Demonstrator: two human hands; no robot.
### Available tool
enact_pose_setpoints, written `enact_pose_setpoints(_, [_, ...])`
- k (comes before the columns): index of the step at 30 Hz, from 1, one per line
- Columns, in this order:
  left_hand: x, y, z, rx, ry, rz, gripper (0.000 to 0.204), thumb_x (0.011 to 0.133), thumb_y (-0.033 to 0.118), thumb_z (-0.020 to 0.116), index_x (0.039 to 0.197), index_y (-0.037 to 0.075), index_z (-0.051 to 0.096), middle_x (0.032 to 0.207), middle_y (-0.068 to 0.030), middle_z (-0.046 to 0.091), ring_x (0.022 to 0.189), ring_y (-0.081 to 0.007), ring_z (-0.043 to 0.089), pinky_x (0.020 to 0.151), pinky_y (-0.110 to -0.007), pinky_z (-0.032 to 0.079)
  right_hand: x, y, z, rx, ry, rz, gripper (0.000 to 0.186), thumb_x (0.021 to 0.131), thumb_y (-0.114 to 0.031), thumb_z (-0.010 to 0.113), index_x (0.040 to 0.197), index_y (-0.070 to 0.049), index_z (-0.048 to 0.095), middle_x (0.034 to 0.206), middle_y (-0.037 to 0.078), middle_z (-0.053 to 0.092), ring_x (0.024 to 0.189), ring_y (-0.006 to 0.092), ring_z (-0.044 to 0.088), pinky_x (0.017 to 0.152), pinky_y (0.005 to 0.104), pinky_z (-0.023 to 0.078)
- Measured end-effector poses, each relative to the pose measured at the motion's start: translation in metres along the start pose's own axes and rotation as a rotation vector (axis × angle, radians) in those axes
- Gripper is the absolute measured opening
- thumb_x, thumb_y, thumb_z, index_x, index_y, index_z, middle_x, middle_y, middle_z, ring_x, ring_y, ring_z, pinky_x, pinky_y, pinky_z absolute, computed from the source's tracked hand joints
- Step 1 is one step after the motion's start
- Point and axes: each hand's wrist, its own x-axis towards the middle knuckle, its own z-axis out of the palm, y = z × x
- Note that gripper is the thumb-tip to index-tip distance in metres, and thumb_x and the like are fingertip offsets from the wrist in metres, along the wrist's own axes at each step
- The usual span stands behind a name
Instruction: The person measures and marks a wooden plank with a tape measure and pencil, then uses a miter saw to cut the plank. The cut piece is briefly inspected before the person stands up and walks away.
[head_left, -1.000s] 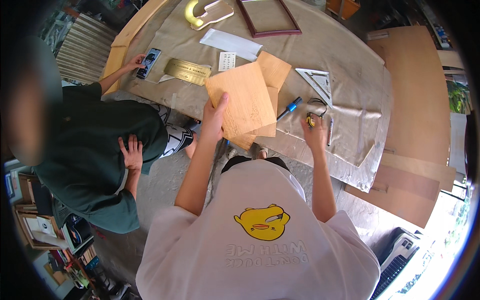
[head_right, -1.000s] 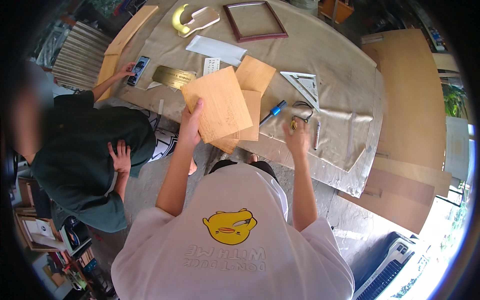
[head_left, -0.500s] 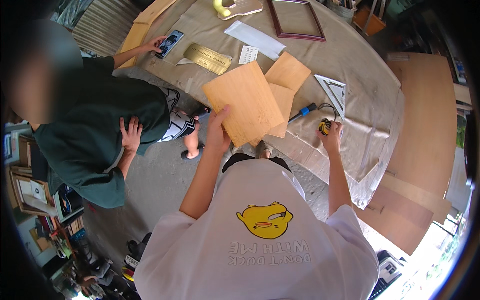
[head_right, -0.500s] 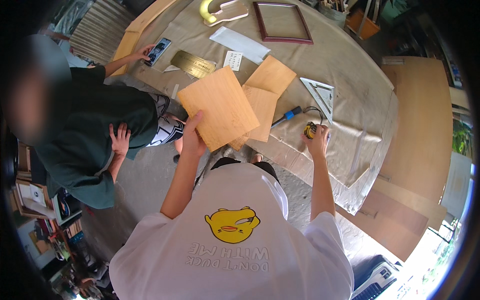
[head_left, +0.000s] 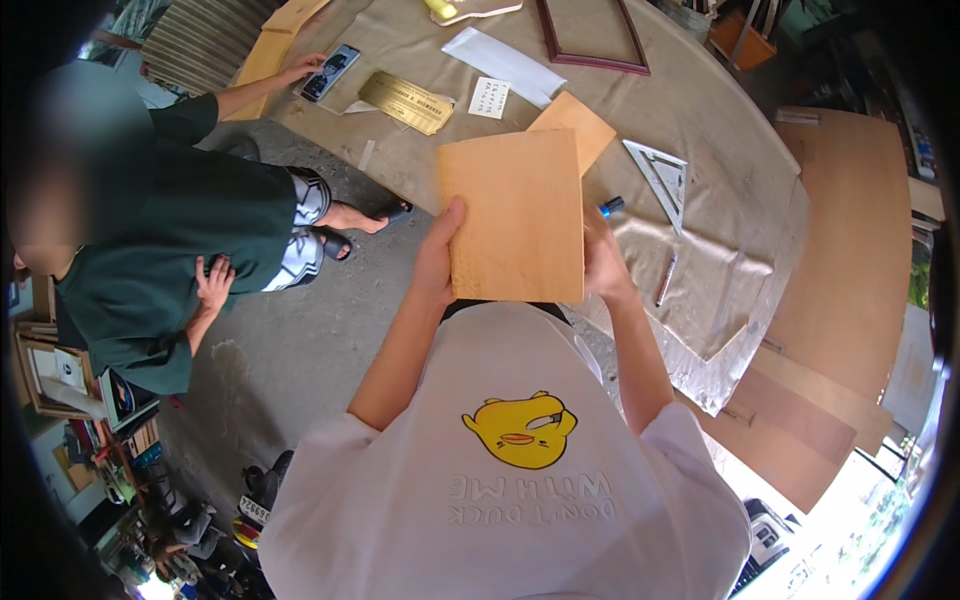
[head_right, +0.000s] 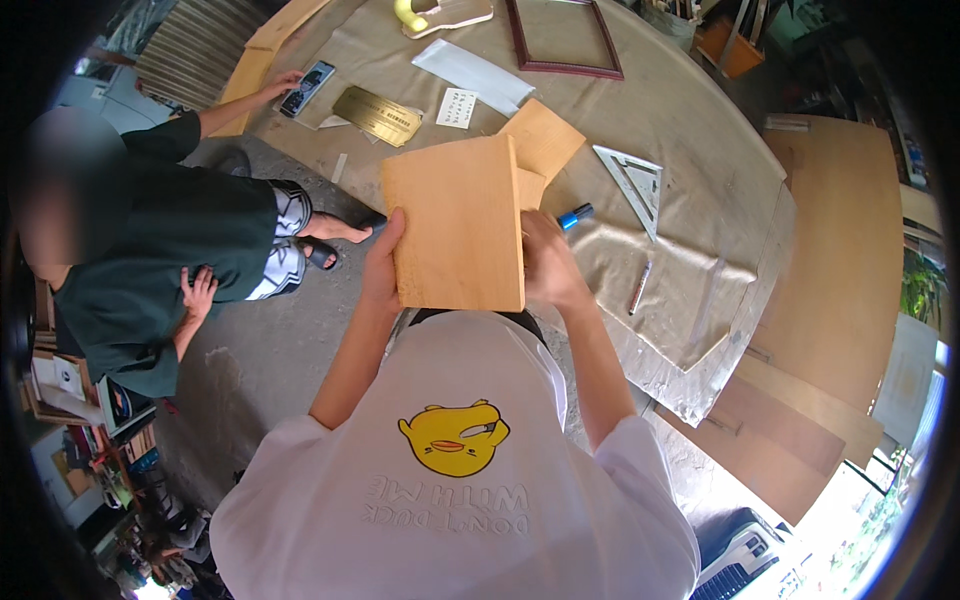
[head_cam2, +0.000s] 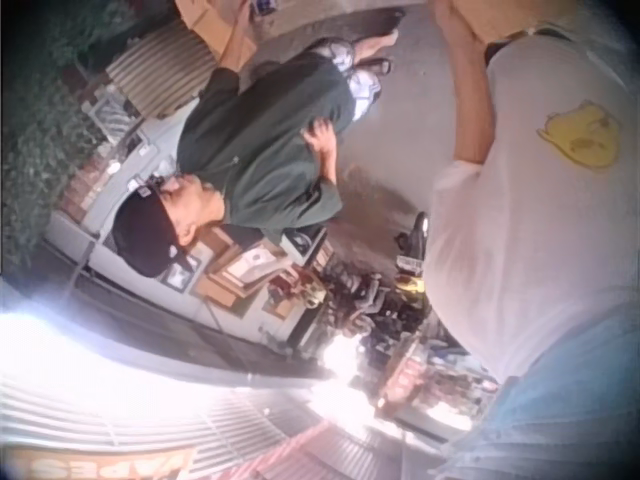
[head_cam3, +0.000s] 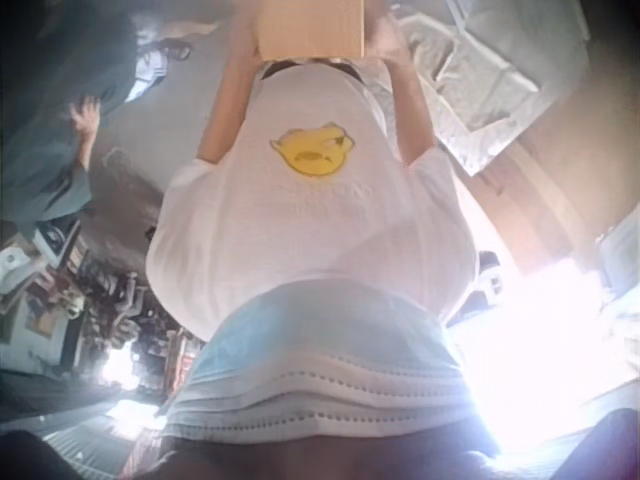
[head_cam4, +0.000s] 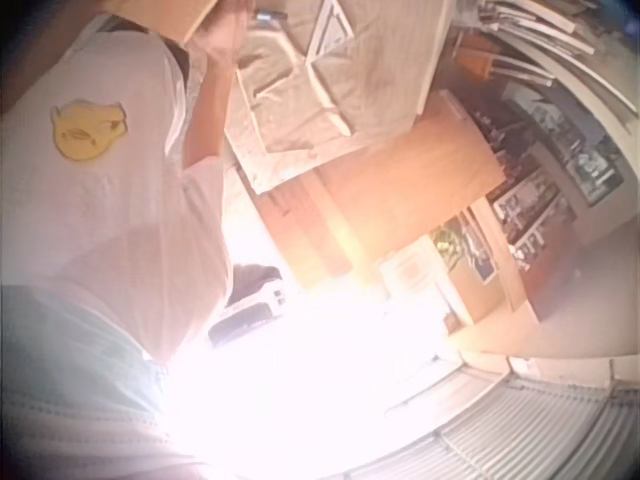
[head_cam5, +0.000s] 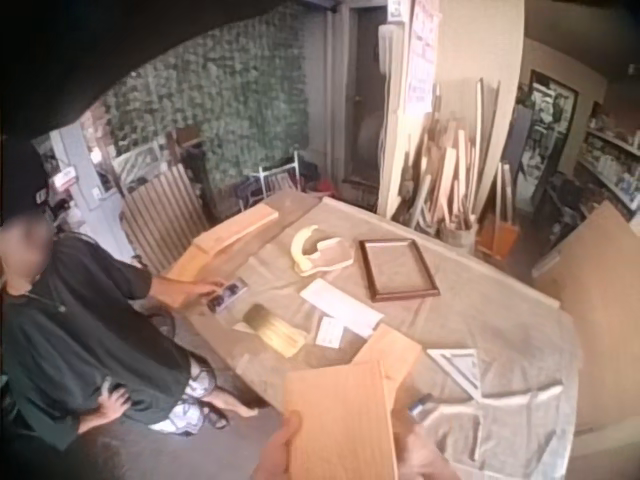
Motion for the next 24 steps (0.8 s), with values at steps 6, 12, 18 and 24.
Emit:
enact_pose_setpoints(6, [-0.007, 0.001, 0.004, 0.281, -0.052, -0.093, 0.059, 0.1, 0.043, 0.056, 0.139, -0.001, 0.046, 0.129, -0.013, 0.061, 0.112, -0.0205, 0.065, 0.091, -0.036, 0.055, 0.001, 0.02, 0.013, 0.275, -0.175, 0.277, 0.052, 0.084, -0.031, 0.07, 0.127, -0.004, 0.06, 0.127, 0.02, 0.062, 0.122, 0.0382, 0.054, 0.099, 0.0444, 0.046])
enact_pose_setpoints(12, [-0.014, 0.002, -0.001, 0.335, 0.021, -0.06, 0.06, 0.1, 0.043, 0.055, 0.14, 0.0, 0.045, 0.129, -0.0128, 0.061, 0.111, -0.02, 0.065, 0.09, -0.035, 0.055, 0.02, 0.01, 0.012, 0.162, -0.423, 0.261, 0.056, 0.082, -0.031, 0.073, 0.13, -0.007, 0.059, 0.137, 0.017, 0.057, 0.129, 0.035, 0.05, 0.104, 0.0441, 0.043])
enact_pose_setpoints(18, [-0.028, 0.004, -0.003, 0.213, 0.106, -0.038, 0.059, 0.1, 0.043, 0.055, 0.141, 0.002, 0.045, 0.129, -0.0109, 0.062, 0.113, -0.0203, 0.064, 0.094, -0.036, 0.053, 0.042, 0.027, 0.0, -0.125, -0.407, -0.24, 0.042, 0.082, -0.028, 0.071, 0.118, -0.009, 0.062, 0.12, 0.016, 0.062, 0.11, 0.0355, 0.055, 0.095, 0.0446, 0.044])
enact_pose_setpoints(24, [-0.06, 0.044, -0.023, -0.152, 0.098, 0.25, 0.061, 0.102, 0.047, 0.051, 0.142, 0.002, 0.044, 0.131, -0.0124, 0.061, 0.117, -0.0248, 0.063, 0.097, -0.041, 0.053, 0.048, 0.055, -0.04, -0.122, -0.588, -0.018, 0.015, 0.088, -0.02, 0.065, 0.096, -0.006, 0.064, 0.089, 0.013, 0.065, 0.084, 0.035, 0.059, 0.078, 0.0453, 0.045])
